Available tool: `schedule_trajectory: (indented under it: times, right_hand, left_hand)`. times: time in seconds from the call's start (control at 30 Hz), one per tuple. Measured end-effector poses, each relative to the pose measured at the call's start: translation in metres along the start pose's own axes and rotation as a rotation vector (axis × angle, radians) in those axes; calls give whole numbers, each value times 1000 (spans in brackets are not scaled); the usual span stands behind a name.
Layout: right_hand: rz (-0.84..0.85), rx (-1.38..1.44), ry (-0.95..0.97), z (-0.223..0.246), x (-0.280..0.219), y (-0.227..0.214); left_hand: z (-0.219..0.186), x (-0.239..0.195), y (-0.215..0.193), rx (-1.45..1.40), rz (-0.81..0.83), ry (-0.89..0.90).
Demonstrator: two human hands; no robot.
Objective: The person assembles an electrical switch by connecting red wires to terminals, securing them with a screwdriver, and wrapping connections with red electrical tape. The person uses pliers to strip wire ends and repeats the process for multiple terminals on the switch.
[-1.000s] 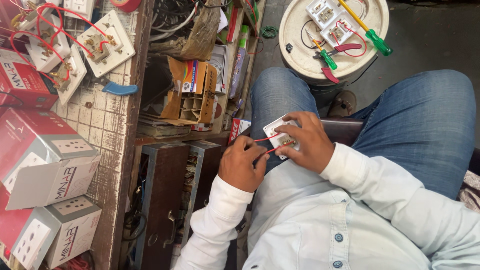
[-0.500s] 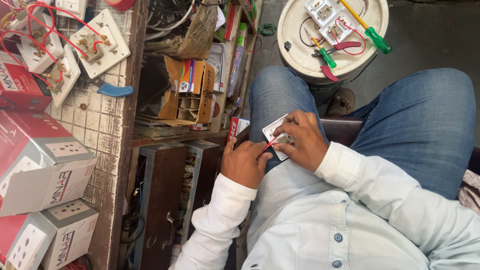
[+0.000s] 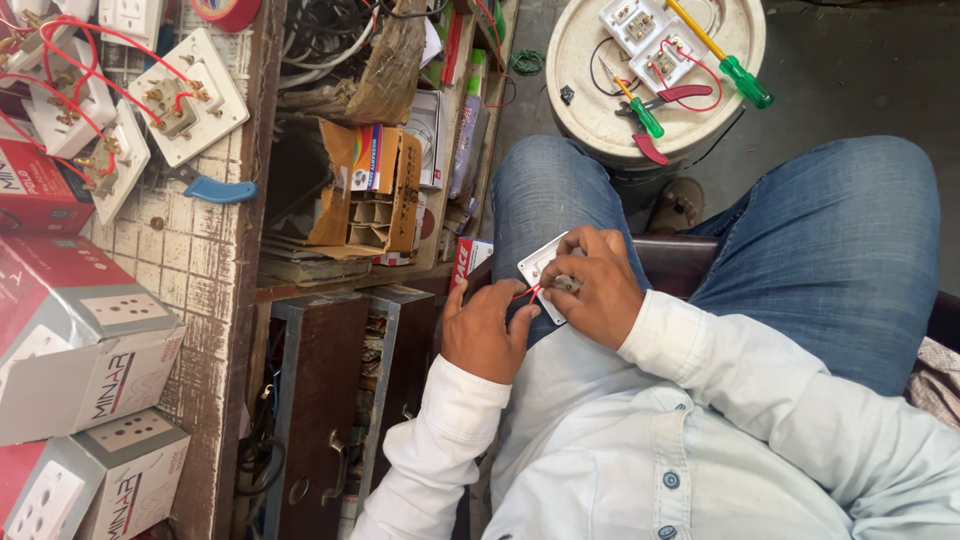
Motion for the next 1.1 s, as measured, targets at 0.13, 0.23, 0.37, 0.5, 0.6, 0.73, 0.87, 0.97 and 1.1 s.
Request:
schedule_trajectory:
  times: [0.13, 0.23, 0.37, 0.5, 0.6, 0.73, 0.87, 0.97, 1.1]
  right_hand:
    - [-6, -67, -58, 5, -2, 3]
    - [-25, -70, -136, 8, -4, -4]
    - [4, 252, 91, -26, 0, -22]
    - [29, 386, 229, -69, 7, -30]
    - [224, 630, 475, -94, 12, -7]
    - [307, 677, 580, -94, 6, 8]
    - [262, 668, 538, -76, 3, 0]
    - [-19, 144, -94, -24, 9, -29]
    - [82, -21, -151, -5, 16, -22]
  left_hand:
    - [-2, 0, 0, 4, 16, 0]
    - [-6, 0, -3, -1, 13, 6]
    - [-10, 0, -12, -11, -52, 35]
    - [-14, -3, -15, 14, -118, 78]
    - [-16, 3, -17, 34, -158, 90]
    - [-18, 11, -13, 86, -179, 92]
    - [-19, 20, -11, 64, -152, 105]
    - [-24, 22, -12, 120, -157, 135]
    - [-21, 25, -3, 84, -67, 96]
Point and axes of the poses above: each hand's wrist, its own x-axis towards the middle knuckle, its own y-axis out of the palm, z = x × y, the point moved 7 cm from there along x, towards the middle knuckle, and after that the axes turned 9 degrees about y, right-handed, at the moved point
